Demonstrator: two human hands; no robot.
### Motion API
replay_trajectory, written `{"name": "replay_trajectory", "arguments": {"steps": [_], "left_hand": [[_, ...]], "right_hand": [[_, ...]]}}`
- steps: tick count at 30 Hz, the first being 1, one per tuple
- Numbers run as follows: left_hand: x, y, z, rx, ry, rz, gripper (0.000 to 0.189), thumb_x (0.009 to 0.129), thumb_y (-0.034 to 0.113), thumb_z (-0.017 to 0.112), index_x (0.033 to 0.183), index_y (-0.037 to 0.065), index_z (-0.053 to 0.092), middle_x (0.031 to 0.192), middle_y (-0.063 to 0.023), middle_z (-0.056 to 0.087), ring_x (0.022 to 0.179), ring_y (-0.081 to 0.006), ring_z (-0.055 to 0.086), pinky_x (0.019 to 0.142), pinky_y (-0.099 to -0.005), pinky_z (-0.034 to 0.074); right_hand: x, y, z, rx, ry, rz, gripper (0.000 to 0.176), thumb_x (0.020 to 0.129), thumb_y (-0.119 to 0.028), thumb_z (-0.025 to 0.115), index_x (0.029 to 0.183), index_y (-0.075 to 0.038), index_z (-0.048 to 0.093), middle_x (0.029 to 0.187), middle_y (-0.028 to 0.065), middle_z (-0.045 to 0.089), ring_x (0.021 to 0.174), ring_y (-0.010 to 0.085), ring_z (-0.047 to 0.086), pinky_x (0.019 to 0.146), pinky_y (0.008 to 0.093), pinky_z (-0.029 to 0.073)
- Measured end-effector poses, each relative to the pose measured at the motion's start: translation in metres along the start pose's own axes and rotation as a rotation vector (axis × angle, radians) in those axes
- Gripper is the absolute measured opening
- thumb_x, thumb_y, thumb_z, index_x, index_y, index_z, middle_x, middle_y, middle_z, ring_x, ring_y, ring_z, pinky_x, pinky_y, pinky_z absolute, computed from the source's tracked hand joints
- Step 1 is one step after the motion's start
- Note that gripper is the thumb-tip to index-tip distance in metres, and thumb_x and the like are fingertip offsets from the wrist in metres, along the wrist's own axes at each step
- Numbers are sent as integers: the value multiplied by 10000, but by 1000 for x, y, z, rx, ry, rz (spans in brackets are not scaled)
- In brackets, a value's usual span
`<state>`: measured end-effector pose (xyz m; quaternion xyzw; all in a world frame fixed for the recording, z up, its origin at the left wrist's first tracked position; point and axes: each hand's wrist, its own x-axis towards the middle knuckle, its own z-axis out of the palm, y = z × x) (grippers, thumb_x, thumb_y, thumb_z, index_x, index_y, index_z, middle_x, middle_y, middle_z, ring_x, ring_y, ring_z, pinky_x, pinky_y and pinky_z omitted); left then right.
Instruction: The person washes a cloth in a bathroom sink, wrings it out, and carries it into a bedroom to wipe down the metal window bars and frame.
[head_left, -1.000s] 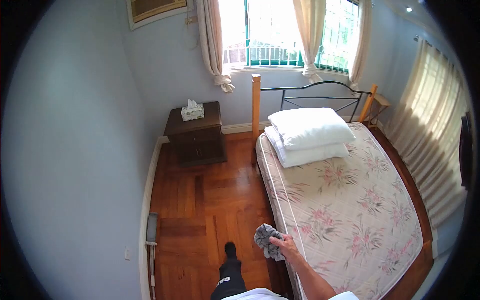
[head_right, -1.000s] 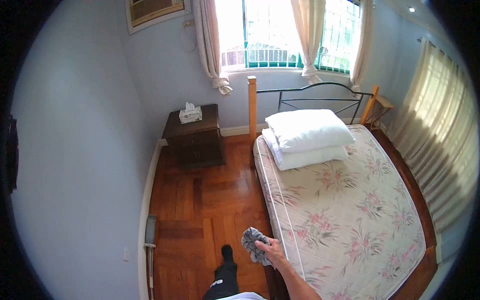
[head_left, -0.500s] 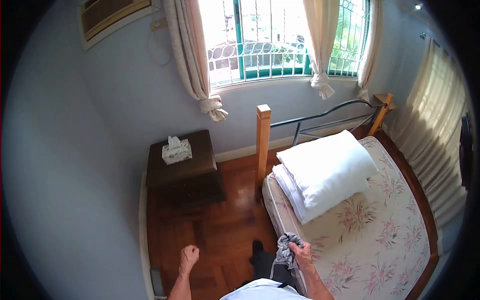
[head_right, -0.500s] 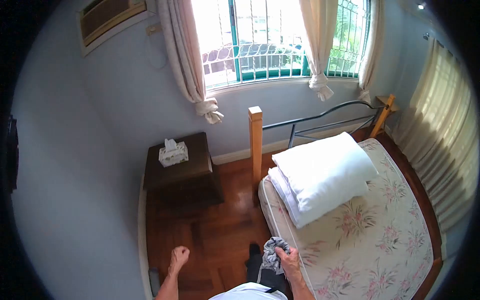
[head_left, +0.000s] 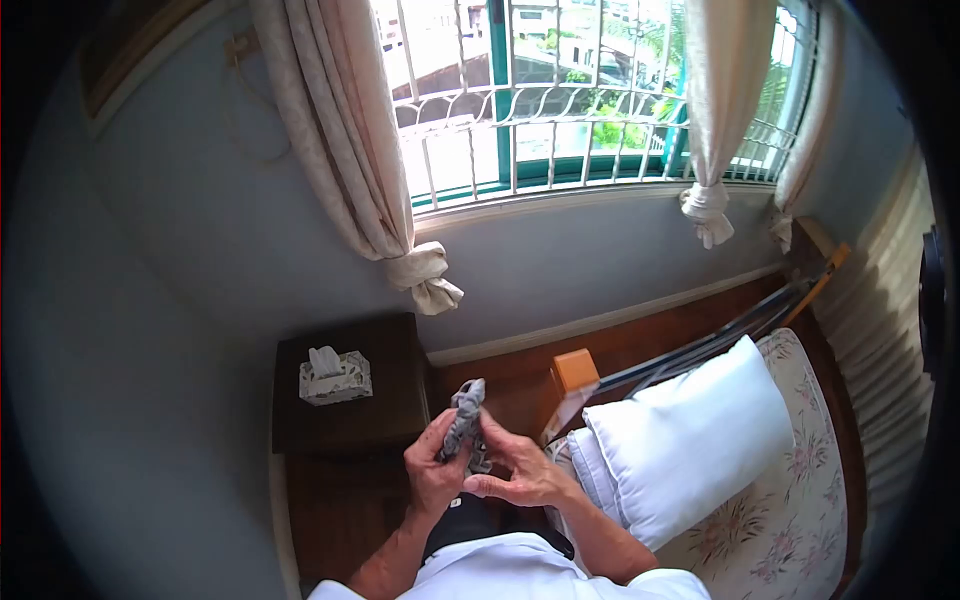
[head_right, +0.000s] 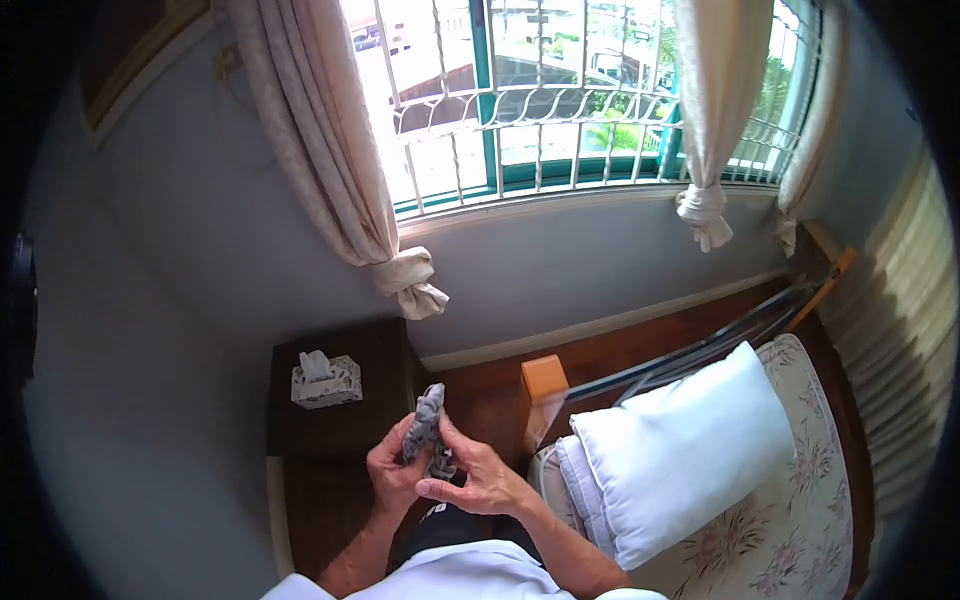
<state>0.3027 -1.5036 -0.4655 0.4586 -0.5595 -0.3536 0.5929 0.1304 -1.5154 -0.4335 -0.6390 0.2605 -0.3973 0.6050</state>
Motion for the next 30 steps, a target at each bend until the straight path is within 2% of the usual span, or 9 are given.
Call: {"name": "replay_trajectory", "arguments": {"steps": [5,10,12,15,23,25,27,28,30], "left_hand": [[115,-36,34,-242,-62,-157,354,837,-55,714,1189,-58,680,1047,-69,730,959,-115,647,868,-269,524],[312,-111,53,67,120,10,279,857,22,686,1129,-35,699,819,-36,682,773,-79,582,718,-278,506],[397,-143,54,285,153,96,272,816,3,685,1086,-14,706,800,-116,674,681,-187,621,665,-319,502],[498,-195,67,572,357,432,360,770,-18,675,1130,-24,690,1020,-208,710,882,-361,671,831,-427,529],[582,-260,79,951,207,630,532,726,-77,571,1252,-33,644,1174,-250,653,1073,-419,619,981,-501,471],[606,-264,77,1122,-2,626,544,720,-20,533,1258,-49,613,1213,-281,637,1147,-442,585,1056,-507,410],[621,-281,71,1094,-533,171,589,687,54,571,1267,-46,593,1270,-288,603,1187,-459,552,1084,-488,385],[622,-260,79,1207,-625,15,671,693,43,568,1355,-56,526,1360,-286,555,1275,-438,503,1134,-468,344],[615,-290,56,1149,-516,175,751,754,93,662,1446,-83,429,1456,-279,490,1375,-417,426,1205,-448,255]], "right_hand": [[54,-45,-59,-617,239,-66,855,823,-343,833,1418,122,432,1279,285,621,1071,360,693,924,404,555],[94,-93,-110,-516,597,29,650,814,-440,820,1228,35,665,1106,194,723,885,254,757,837,374,600],[116,-94,-136,-574,795,62,647,824,-490,795,1187,34,683,1018,170,744,836,243,761,772,351,613],[128,-72,-180,-712,880,200,578,833,-431,794,1195,8,688,1040,162,744,868,254,756,769,372,606],[154,-22,-238,-617,891,439,502,768,-163,836,1195,45,674,1043,184,740,850,260,755,738,346,606],[159,-23,-245,-566,876,484,506,759,-102,838,1212,46,666,1074,195,736,872,248,752,757,324,601],[161,-25,-250,-603,858,546,520,803,-192,842,1223,50,654,1112,210,723,890,249,749,782,332,598],[155,-16,-252,-631,842,527,533,822,-251,832,1223,51,651,1120,216,719,886,266,744,788,357,598],[157,-10,-252,-695,899,544,470,827,-214,822,1174,62,664,1076,198,732,872,252,750,774,345,598]]}}
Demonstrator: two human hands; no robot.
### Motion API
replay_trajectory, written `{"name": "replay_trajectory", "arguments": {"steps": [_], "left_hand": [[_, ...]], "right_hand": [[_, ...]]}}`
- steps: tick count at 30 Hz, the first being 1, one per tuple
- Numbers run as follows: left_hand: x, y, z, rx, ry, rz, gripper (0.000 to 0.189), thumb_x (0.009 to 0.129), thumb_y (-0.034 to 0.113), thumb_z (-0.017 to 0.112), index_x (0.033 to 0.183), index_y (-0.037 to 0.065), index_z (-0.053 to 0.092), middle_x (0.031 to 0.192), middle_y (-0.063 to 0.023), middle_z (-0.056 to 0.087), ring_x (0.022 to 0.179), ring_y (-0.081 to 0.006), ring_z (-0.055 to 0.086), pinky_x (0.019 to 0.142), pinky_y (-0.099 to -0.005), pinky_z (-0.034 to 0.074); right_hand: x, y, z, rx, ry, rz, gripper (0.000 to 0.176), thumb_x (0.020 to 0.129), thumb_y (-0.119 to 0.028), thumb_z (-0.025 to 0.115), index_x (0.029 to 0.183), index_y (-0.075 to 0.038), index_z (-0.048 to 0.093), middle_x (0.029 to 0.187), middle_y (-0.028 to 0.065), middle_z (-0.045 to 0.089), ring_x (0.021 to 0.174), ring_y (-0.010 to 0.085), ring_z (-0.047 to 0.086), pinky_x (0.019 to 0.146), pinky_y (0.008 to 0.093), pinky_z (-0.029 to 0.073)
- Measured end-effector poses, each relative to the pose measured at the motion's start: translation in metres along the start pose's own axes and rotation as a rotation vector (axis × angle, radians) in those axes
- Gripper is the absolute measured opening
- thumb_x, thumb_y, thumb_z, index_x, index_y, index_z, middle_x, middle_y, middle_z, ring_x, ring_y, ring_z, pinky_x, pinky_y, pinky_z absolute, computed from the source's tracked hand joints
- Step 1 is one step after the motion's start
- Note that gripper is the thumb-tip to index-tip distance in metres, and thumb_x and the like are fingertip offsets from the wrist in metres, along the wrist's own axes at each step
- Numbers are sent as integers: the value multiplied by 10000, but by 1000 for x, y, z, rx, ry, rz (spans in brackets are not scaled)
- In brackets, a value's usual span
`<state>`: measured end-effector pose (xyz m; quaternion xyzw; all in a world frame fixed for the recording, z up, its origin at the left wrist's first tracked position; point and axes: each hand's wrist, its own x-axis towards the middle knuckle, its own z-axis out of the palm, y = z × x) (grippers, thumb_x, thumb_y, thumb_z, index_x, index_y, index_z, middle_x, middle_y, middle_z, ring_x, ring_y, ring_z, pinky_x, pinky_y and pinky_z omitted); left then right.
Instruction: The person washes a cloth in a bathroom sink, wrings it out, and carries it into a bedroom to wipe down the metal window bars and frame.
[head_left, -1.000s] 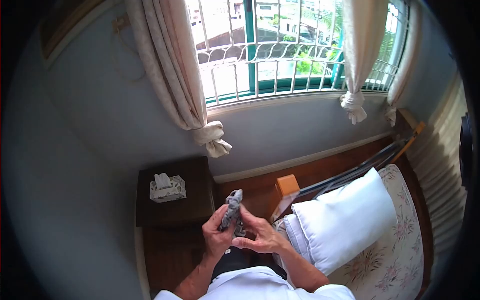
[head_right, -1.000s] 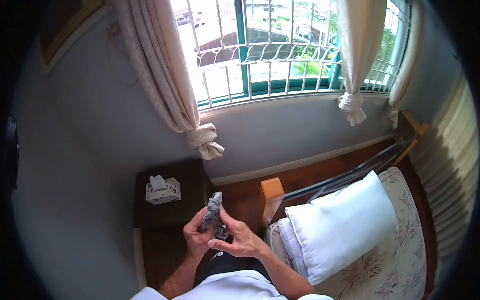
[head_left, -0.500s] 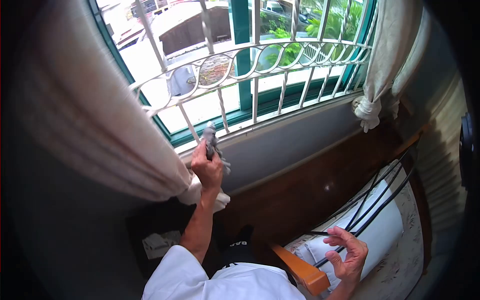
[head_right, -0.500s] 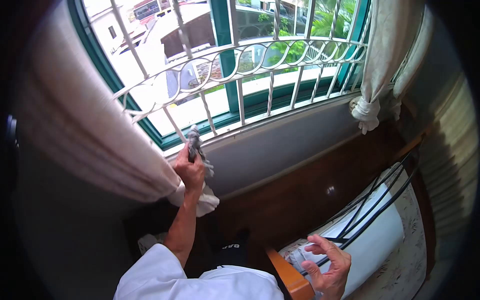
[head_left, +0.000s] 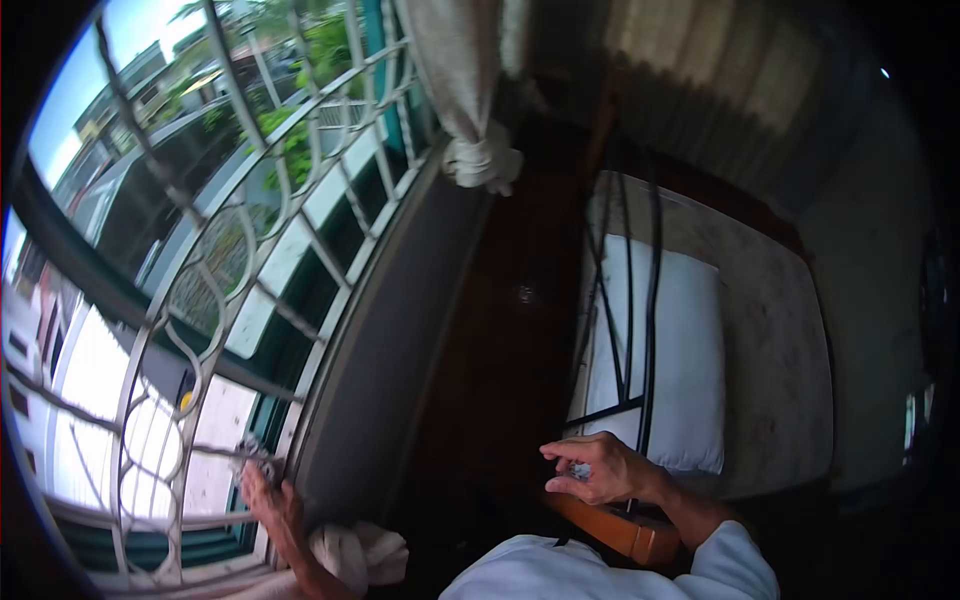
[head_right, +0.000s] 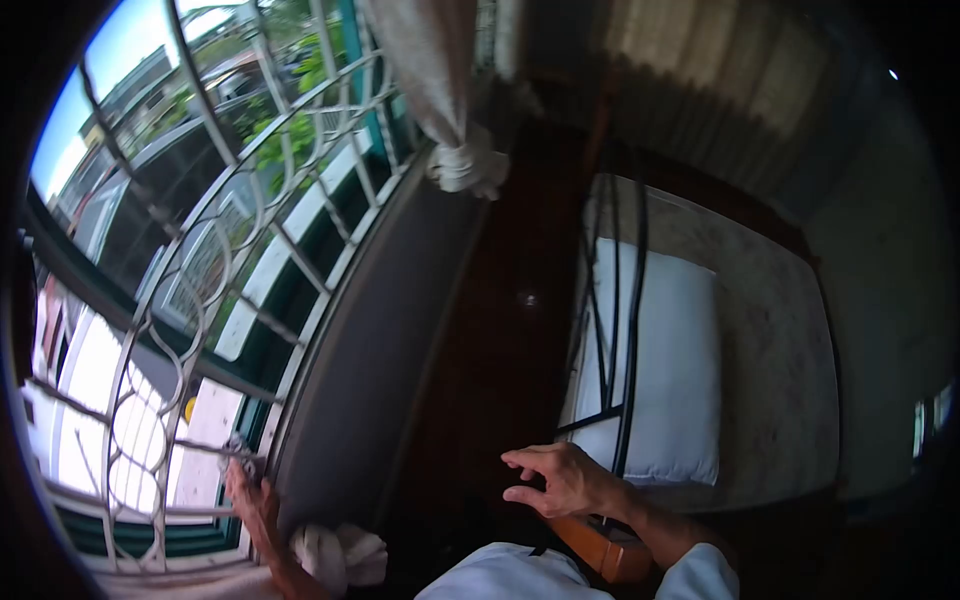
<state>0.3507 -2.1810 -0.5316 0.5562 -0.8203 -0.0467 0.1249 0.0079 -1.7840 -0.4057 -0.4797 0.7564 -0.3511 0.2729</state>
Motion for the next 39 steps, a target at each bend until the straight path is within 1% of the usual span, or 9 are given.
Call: {"name": "replay_trajectory", "arguments": {"steps": [4,8,10,13,17,21,31,36,39], "left_hand": [[-55,86,-59,29,414,30,470,819,40,680,1276,-39,608,1275,-258,632,1132,-410,601,972,-493,460],[-76,153,-11,-743,-187,252,260,838,12,686,1095,-22,702,1129,-196,703,942,-264,720,734,-323,553],[-62,207,-14,-612,-583,541,274,832,46,727,1100,-3,700,1094,-177,711,840,-256,738,682,-327,567],[-44,256,20,-442,-423,1006,285,805,84,744,1067,-13,686,1058,-201,720,797,-327,728,711,-401,586],[-1,310,53,-468,-687,1119,329,795,137,755,1086,16,664,1088,-176,713,938,-380,698,745,-469,554],[42,348,63,-437,-653,1265,252,806,94,714,1039,15,658,1018,-172,708,876,-388,698,727,-449,564],[54,345,28,-576,-567,1270,180,868,112,678,998,2,621,938,-150,660,878,-379,659,750,-462,546],[3,234,16,-559,-508,878,171,872,110,681,981,-16,644,939,-156,674,900,-367,674,777,-453,556],[-37,162,5,-783,-232,577,171,848,65,692,995,-17,659,975,-171,695,911,-371,687,784,-436,569]], "right_hand": [[-8,24,6,-25,2,79,538,850,-301,807,1220,50,637,1096,231,716,864,289,739,765,375,600],[-9,40,-3,-62,130,101,498,853,-282,804,1197,42,647,1042,210,728,809,284,741,736,371,606],[-8,47,-6,-11,174,131,490,853,-282,805,1191,36,650,1033,209,728,800,281,741,736,367,607],[-12,56,-14,17,327,169,462,858,-274,799,1184,22,659,983,197,732,753,266,734,706,348,599],[-21,65,-31,41,494,287,393,872,-249,777,1140,13,658,851,146,714,683,261,703,632,356,562],[-33,68,-34,-183,575,357,399,879,-252,773,1139,35,678,898,147,730,693,258,718,643,348,584],[-9,56,-29,-182,605,354,342,793,-194,808,1031,24,696,793,175,702,684,343,693,618,418,546],[-12,78,-10,-266,413,135,302,795,-55,757,1051,82,676,720,161,672,560,263,648,530,335,500],[-14,65,7,-588,313,29,253,946,-275,724,1101,-75,734,818,112,728,676,306,660,631,444,534]]}}
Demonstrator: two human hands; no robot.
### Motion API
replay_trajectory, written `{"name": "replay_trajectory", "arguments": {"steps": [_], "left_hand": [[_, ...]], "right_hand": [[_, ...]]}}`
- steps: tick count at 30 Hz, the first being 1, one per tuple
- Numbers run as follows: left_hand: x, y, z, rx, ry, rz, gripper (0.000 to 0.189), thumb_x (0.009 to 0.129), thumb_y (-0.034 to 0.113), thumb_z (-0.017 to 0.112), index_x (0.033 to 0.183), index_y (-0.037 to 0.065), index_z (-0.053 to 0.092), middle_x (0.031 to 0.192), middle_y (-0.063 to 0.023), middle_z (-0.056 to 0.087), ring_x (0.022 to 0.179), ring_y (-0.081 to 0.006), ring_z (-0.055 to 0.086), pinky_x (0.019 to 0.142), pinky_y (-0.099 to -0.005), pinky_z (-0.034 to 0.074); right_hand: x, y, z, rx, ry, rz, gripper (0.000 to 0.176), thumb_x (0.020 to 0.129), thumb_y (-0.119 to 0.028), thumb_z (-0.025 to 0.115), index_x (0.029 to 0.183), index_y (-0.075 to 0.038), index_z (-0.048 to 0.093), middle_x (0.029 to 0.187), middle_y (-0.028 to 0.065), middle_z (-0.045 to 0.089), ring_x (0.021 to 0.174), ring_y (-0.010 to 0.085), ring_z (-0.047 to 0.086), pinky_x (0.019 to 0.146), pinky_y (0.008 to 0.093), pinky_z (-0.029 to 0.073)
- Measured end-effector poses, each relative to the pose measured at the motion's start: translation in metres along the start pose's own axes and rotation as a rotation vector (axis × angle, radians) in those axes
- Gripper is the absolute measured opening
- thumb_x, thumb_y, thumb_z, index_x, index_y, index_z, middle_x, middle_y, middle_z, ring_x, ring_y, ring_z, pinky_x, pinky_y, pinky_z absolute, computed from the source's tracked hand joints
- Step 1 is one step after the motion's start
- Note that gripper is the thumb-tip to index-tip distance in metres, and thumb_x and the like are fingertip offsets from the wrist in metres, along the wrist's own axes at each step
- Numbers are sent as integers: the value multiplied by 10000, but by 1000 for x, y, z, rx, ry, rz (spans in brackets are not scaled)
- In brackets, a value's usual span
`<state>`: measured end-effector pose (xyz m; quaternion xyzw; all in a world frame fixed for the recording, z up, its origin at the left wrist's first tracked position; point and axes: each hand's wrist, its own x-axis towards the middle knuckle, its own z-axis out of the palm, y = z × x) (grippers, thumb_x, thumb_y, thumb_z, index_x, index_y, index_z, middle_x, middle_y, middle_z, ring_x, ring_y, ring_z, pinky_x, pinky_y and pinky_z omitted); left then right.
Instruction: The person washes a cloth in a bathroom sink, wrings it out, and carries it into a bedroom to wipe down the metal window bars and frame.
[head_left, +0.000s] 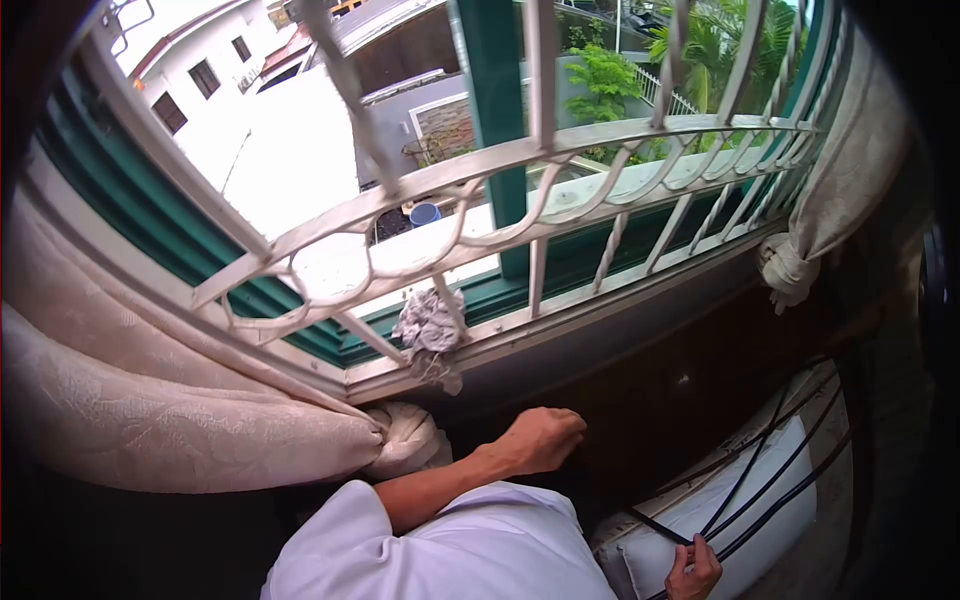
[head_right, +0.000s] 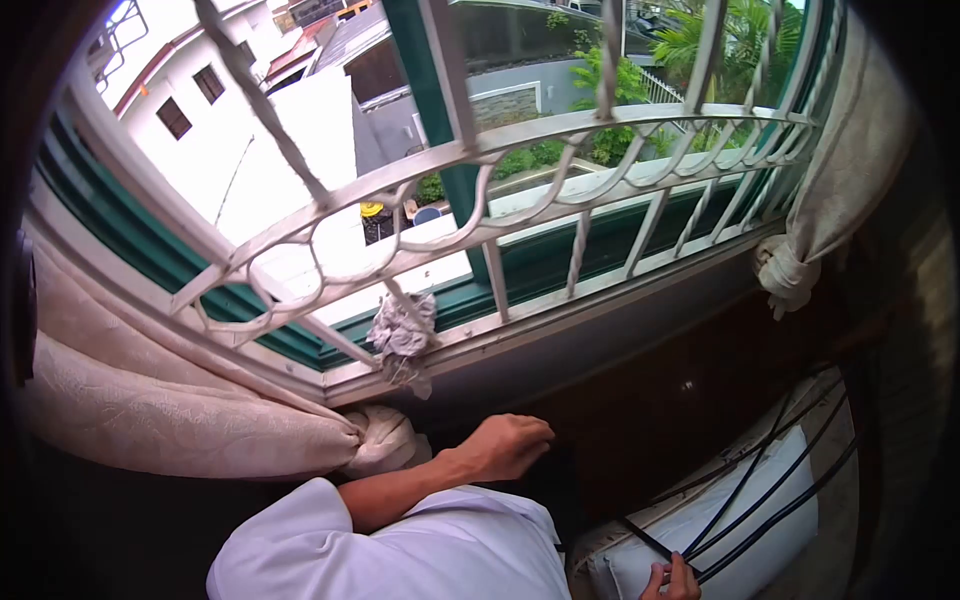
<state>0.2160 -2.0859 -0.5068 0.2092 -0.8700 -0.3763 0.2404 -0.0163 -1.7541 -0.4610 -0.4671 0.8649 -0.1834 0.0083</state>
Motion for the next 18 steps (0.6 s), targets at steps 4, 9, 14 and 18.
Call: {"name": "replay_trajectory", "arguments": {"steps": [4,9,14,18], "left_hand": [[-65,-2,-47,371,692,-177,251,782,-48,690,1029,-11,663,1023,-194,705,931,-365,703,801,-420,582],[-61,-36,-96,739,708,-393,669,802,40,694,1417,-56,452,1411,-328,493,1294,-482,515,1064,-461,464],[-72,-94,-107,668,634,-419,251,790,-18,534,1008,-66,649,926,-283,658,865,-463,642,765,-515,502],[-71,-24,-100,636,726,-299,238,788,-19,566,1005,-55,656,909,-243,683,810,-402,664,736,-454,522]], "right_hand": [[4,-29,2,-12,-61,-198,231,761,-34,747,967,44,681,673,154,629,548,318,630,521,408,483],[25,-55,6,70,-166,-298,248,752,-162,801,938,-23,713,695,130,669,597,312,668,553,423,509],[81,-74,-5,13,-211,-516,213,849,-190,766,807,-53,608,658,83,610,615,263,664,563,385,499],[107,-84,3,155,-184,-419,203,848,-168,764,895,-8,647,729,128,665,666,304,689,642,400,561]]}}
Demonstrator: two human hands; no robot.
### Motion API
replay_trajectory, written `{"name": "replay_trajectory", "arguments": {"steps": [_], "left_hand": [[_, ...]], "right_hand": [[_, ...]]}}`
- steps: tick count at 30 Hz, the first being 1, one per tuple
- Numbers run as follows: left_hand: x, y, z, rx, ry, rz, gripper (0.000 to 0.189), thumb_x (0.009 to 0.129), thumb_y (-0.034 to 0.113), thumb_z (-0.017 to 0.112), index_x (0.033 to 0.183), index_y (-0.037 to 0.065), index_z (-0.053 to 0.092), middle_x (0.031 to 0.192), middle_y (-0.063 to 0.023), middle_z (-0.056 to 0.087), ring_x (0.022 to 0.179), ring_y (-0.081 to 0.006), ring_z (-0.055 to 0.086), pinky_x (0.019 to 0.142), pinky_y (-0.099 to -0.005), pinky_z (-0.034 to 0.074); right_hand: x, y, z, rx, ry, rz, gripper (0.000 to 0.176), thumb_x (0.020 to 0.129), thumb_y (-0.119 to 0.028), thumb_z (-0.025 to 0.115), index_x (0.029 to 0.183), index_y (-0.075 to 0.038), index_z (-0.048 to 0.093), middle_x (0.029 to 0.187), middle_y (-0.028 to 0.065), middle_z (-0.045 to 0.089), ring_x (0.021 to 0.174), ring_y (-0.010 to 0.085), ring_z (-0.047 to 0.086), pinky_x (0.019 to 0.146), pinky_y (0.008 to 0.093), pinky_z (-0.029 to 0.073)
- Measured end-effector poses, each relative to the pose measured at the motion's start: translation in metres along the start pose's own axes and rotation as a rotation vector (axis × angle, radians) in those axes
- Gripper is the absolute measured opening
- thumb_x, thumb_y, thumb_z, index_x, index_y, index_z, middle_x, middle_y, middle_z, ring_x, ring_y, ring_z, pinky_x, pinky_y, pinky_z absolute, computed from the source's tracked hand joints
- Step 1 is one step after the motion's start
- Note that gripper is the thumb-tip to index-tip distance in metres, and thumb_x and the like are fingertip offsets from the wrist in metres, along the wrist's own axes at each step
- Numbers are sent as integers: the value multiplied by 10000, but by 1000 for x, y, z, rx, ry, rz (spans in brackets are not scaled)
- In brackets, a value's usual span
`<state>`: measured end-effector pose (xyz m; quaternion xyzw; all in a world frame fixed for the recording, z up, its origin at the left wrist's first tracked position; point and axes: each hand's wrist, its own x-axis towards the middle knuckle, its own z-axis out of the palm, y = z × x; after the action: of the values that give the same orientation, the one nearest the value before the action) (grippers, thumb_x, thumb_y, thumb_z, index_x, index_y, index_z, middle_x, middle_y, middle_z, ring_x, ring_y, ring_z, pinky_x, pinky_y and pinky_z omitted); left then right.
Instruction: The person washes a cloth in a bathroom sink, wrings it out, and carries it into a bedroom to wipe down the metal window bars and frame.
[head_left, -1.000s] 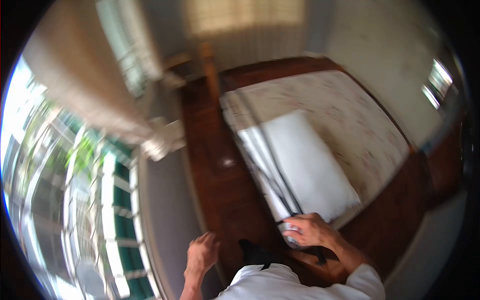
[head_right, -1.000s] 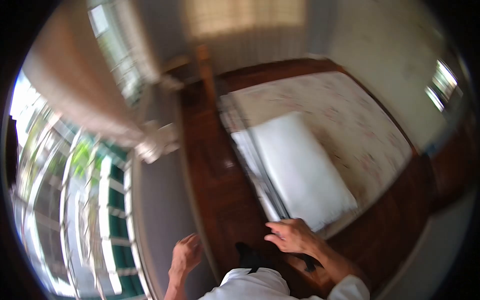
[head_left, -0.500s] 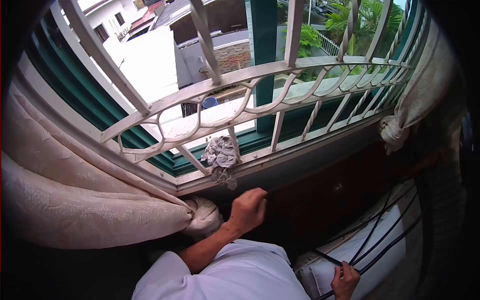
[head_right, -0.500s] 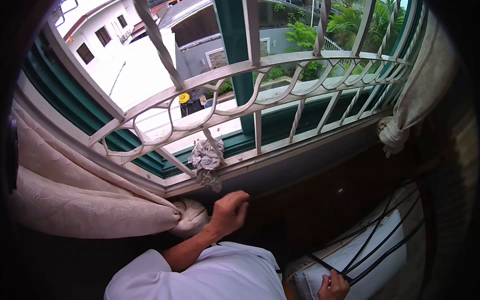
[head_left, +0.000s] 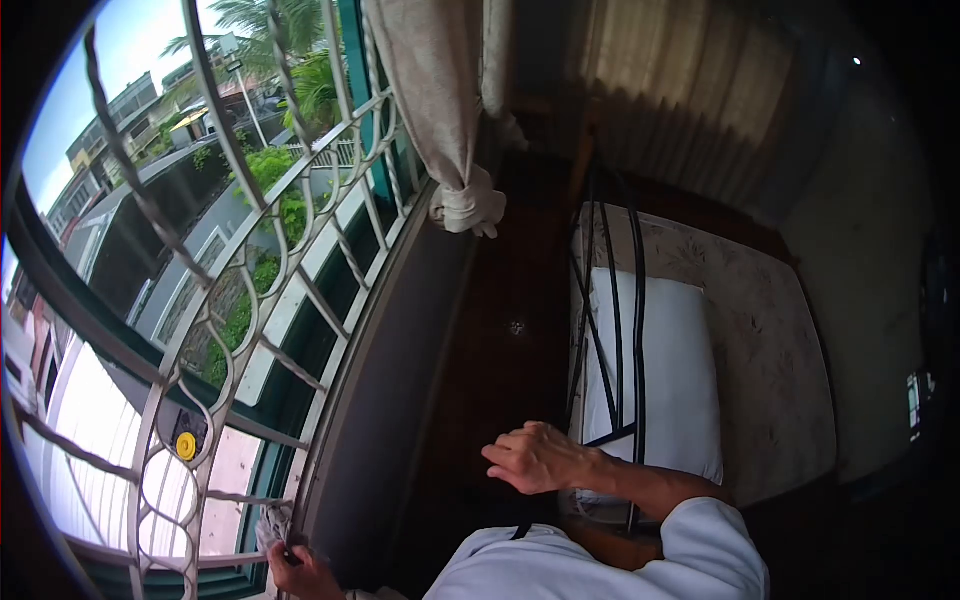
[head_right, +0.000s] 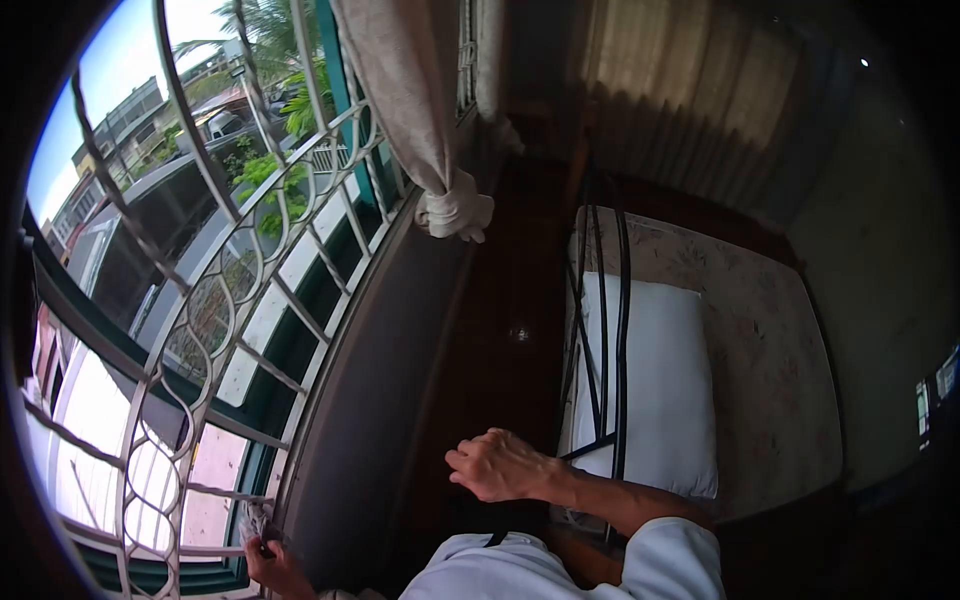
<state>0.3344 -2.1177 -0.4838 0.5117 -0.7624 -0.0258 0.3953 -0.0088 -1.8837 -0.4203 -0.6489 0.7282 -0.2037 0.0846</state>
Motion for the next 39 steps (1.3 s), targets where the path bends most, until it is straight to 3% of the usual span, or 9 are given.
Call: {"name": "replay_trajectory", "arguments": {"steps": [2,8,11,14,20,27,30,33,39], "left_hand": [[-9,65,-19,-157,-135,-110,227,893,230,644,910,4,654,799,-188,649,741,-352,631,667,-446,499],[17,149,30,-881,-569,53,153,809,15,625,947,-32,670,828,-95,680,699,-143,616,623,-275,461],[42,156,32,-715,-639,163,243,816,25,657,1053,-24,679,894,-216,692,778,-312,671,698,-388,526],[41,144,55,-656,-417,10,260,839,122,756,1052,-17,702,962,-89,710,754,-131,620,670,-259,483],[38,138,70,-655,-814,-17,713,815,270,833,1423,99,502,1347,-120,614,1104,-244,640,882,-380,533],[43,122,58,-869,-767,-19,498,832,235,806,1242,26,617,1160,-132,684,1036,-270,675,851,-383,541],[46,104,56,-857,-675,38,384,825,108,759,1177,7,644,1091,-134,700,946,-242,689,789,-344,538],[44,97,46,-865,-490,-67,146,852,3,679,996,-4,655,921,-151,678,760,-266,678,634,-330,535],[58,59,28,-727,-208,-53,115,879,15,638,986,0,601,1033,-147,672,868,-276,633,765,-351,507]], "right_hand": [[12,6,24,173,51,15,252,848,-156,760,997,19,656,805,154,693,707,332,697,685,401,575],[64,0,64,830,205,16,420,867,-90,705,1270,5,635,1041,187,735,801,329,718,761,374,589],[76,16,57,806,261,2,352,877,-37,657,1228,-34,675,1016,159,749,770,257,717,732,341,575],[84,28,46,737,147,137,150,926,-74,619,1027,4,698,803,136,727,670,217,662,643,352,533],[116,29,69,1310,71,181,231,1033,-147,528,1023,10,698,828,15,687,791,75,607,694,264,499],[144,2,52,1603,-119,54,631,1014,-533,430,1083,49,663,962,84,693,915,138,649,812,292,515],[157,-29,45,1855,-248,183,442,966,-392,587,1066,32,657,960,76,690,928,141,646,838,288,509],[164,-57,26,1253,-72,-145,365,845,-224,764,1093,20,654,945,75,689,905,152,652,830,287,514],[170,-26,26,796,36,122,464,718,-40,824,1144,1,645,884,75,705,775,114,657,697,283,534]]}}
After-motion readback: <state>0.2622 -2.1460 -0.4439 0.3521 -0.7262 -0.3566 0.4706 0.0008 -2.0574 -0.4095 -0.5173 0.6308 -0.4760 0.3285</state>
